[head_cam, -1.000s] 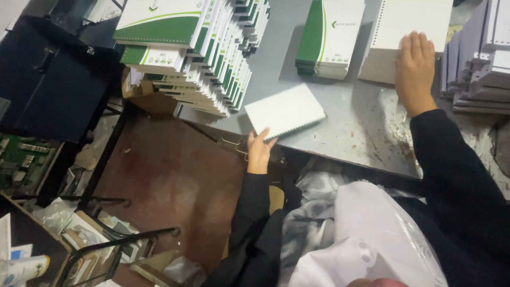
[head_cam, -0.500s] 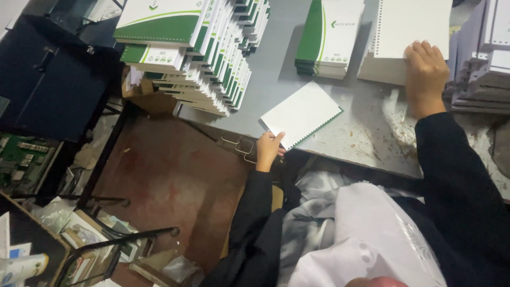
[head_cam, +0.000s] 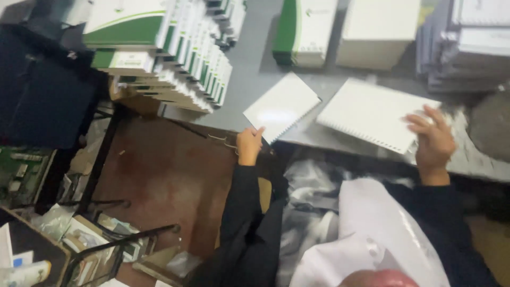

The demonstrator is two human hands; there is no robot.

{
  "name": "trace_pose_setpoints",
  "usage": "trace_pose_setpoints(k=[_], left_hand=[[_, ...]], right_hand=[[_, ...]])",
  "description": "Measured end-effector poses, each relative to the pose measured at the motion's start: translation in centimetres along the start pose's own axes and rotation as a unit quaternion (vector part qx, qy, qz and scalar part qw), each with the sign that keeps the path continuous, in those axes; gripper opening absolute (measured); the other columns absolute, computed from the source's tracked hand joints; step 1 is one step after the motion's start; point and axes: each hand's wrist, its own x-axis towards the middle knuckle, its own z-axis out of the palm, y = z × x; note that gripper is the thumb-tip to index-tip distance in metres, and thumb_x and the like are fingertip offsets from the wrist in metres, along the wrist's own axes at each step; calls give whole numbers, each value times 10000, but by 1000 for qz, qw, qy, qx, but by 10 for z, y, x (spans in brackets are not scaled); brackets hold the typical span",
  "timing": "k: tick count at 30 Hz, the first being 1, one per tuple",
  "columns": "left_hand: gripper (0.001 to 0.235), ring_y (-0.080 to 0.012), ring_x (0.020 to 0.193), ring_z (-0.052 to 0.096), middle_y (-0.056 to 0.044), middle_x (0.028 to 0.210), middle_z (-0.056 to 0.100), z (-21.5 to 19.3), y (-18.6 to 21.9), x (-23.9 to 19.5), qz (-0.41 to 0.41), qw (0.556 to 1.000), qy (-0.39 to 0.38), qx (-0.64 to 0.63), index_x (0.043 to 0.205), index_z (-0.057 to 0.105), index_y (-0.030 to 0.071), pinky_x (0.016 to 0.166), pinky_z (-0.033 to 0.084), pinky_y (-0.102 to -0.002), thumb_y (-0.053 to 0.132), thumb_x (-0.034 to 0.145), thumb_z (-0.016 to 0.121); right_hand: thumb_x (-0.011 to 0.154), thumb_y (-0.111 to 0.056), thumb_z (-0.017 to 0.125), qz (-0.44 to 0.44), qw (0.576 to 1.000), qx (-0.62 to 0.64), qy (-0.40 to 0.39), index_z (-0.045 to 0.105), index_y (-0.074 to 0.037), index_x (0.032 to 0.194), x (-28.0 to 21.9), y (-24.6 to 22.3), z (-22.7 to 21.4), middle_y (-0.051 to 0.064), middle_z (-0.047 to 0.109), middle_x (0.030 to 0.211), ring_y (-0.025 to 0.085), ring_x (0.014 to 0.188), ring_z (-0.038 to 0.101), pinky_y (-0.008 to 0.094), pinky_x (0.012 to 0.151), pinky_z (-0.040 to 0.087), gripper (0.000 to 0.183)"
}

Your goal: Manually assembling notebooks by combining covers with paper stacks and organizing them on a workbench.

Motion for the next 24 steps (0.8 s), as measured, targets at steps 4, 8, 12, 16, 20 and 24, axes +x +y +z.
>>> trace_pose_setpoints(k=[4, 8, 12, 16, 20, 24], left_hand=[[422, -422, 776, 687, -137, 769, 738, 7, 15, -7, 114, 985, 97, 85, 785, 697, 93, 729, 493, -533, 472, 963, 642], [193, -202, 984, 703, -31, 1051, 760, 8, 101, -58, 193, 968, -63, -149, 1047, 724, 135, 918, 506, -315, 217, 875, 689], [621, -320, 1419, 506, -123, 1490, 577, 79, 139, -67, 445, 879, -110, -134, 1437, 566, 112, 1220, 366, -462, 368, 906, 764], [727, -363, 1570, 344, -67, 1704, 325, 134, 143, -74, 512, 856, -56, 46, 1564, 449, 220, 1237, 291, -559, 493, 939, 700], [562, -351, 1536, 389, -47, 1659, 397, 140, 147, -77, 492, 868, -17, 68, 1487, 551, 197, 1227, 326, -563, 420, 985, 669], [570, -384, 1540, 365, -88, 1661, 390, 154, 145, -86, 466, 884, -23, 21, 1475, 564, 164, 1221, 336, -551, 328, 955, 730]], right_hand=[[1088, 32, 616, 10, 983, -108, -150, 714, -47, 1092, -62, 36, -28, 135, 710, 1373, 379, 1408, 628, 444, 1142, 466, 126], [999, 66, 617, 94, 977, -34, -188, 694, -51, 1039, -65, 38, -46, 182, 611, 1476, 365, 1466, 532, 408, 1266, 388, 146], [1003, 34, 577, 109, 960, -36, -257, 709, -45, 1119, -69, 70, -45, 195, 576, 1521, 373, 1457, 518, 423, 1236, 372, 193], [998, 114, 584, 76, 966, -43, -243, 675, 7, 1173, -6, 52, -60, 259, 611, 1471, 441, 1472, 508, 484, 1272, 367, 225], [1173, 133, 592, -45, 977, -193, -79, 712, 170, 1219, 117, 14, -72, 331, 759, 1207, 395, 1150, 764, 394, 1065, 645, 134], [984, 253, 824, -36, 969, -224, -92, 734, 172, 1298, 161, 83, -67, 363, 705, 1422, 492, 1388, 601, 527, 1223, 466, 336]])
